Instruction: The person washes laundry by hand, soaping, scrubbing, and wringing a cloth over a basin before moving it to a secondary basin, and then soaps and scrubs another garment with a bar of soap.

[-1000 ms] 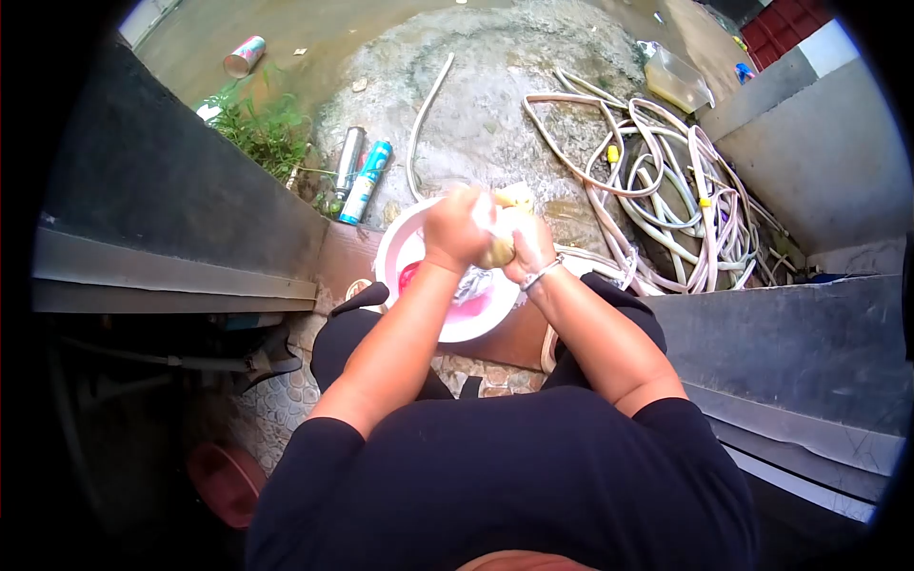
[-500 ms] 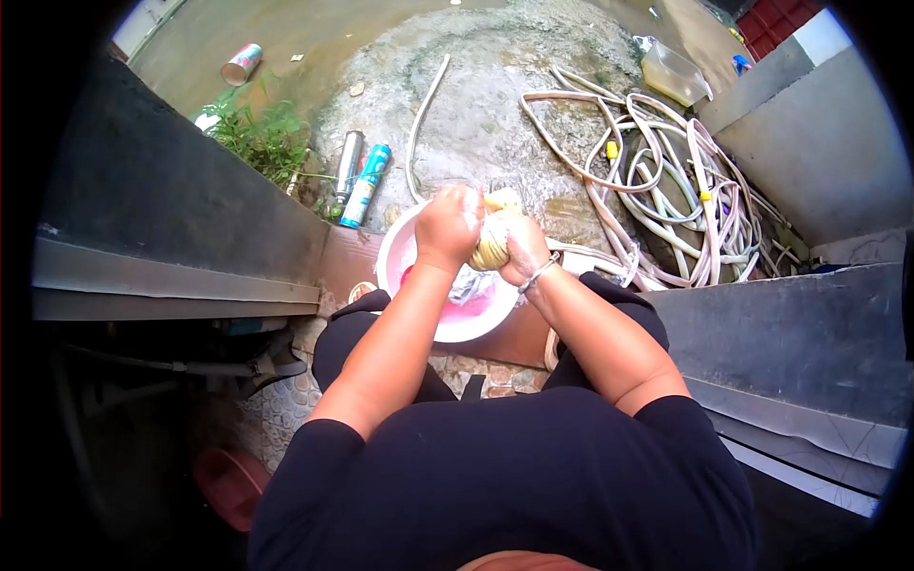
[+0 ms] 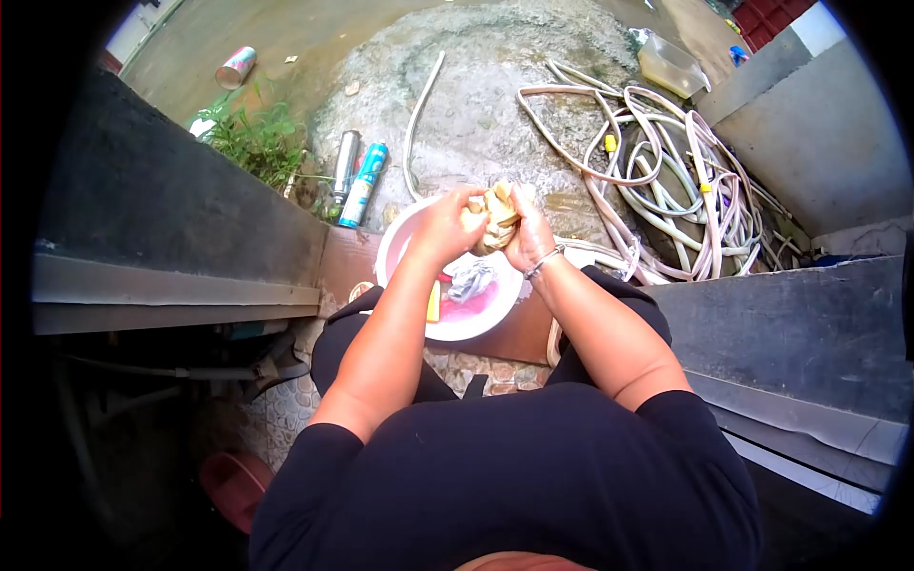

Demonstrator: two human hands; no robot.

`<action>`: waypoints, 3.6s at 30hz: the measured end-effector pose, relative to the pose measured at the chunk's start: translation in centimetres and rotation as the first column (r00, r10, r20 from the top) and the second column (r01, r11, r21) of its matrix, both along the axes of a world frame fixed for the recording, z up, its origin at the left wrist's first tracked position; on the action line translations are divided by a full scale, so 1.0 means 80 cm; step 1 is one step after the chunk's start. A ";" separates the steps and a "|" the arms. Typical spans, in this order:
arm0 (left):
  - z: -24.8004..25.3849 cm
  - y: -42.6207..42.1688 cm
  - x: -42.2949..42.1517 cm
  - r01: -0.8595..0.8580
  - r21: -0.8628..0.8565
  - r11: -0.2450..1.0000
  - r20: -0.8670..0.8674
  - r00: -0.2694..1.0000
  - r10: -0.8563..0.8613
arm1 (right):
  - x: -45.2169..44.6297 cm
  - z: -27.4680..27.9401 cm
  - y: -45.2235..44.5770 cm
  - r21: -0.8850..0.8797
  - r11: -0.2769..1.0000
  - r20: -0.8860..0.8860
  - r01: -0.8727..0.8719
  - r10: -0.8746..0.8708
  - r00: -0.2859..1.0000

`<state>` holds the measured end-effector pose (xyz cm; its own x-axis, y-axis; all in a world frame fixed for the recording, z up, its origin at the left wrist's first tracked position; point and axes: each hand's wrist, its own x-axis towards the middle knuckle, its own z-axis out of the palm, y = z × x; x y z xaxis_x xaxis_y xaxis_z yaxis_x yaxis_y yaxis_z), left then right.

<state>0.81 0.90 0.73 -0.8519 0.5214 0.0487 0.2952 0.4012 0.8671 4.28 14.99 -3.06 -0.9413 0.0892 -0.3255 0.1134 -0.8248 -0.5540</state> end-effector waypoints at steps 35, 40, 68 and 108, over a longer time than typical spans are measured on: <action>-0.025 0.029 0.023 -0.150 -0.137 0.979 -0.757 0.653 -0.006 | 0.012 0.011 -0.015 0.011 0.991 0.142 -0.135 0.132 0.981; -0.024 0.035 0.041 -0.054 -0.021 0.998 -0.713 0.701 0.023 | 0.009 0.009 -0.018 0.028 1.000 0.138 0.009 -0.012 0.990; -0.012 0.003 -0.007 -0.116 0.118 0.986 -0.358 0.921 0.152 | 0.020 0.001 0.002 0.554 0.768 0.213 -0.320 0.241 0.947; -0.011 -0.001 0.001 -0.021 -0.094 0.995 -0.186 0.982 0.004 | 0.008 0.006 0.014 0.317 0.944 -0.005 -0.086 0.093 0.996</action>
